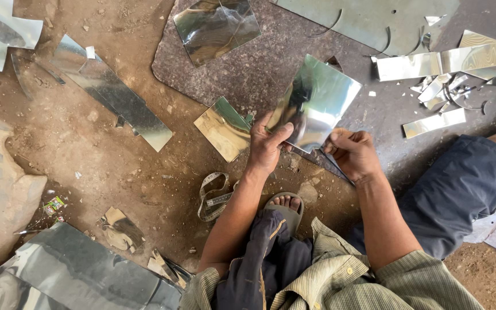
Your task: The person uses metal shears to cut a rectangular mirror into smaller pieces. They hold the mirror with the left hand and repeatedly snip along the edges, rotating the piece to access different sides. Cut fragments fall onto the floor among other mirror scraps.
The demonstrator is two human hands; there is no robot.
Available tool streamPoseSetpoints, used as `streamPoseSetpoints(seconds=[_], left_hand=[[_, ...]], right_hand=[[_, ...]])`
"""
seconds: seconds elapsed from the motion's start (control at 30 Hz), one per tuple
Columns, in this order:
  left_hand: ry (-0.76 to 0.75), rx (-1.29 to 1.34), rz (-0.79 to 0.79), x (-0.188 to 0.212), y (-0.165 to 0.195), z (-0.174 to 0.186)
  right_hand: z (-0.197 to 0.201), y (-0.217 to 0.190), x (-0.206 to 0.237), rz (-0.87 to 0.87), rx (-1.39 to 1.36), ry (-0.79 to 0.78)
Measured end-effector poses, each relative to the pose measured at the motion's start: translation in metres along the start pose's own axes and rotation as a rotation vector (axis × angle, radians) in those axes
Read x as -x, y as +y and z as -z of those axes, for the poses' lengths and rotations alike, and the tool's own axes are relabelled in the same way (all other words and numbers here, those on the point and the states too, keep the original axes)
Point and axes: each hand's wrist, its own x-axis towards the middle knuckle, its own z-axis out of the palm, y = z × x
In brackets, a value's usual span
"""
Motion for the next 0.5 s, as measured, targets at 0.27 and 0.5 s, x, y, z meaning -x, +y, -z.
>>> streamPoseSetpoints(seconds=[0.27,0.5], left_hand=[[0.234,0.146,0.128,-0.007,-0.003,0.023],[0.312,-0.145,0.179,-0.01,-0.036,0.063]], right_hand=[[0.021,-0.025,-0.002,0.179,0.367,0.224],[0.015,-0.021,0.0,0.019,0.244,0.04]])
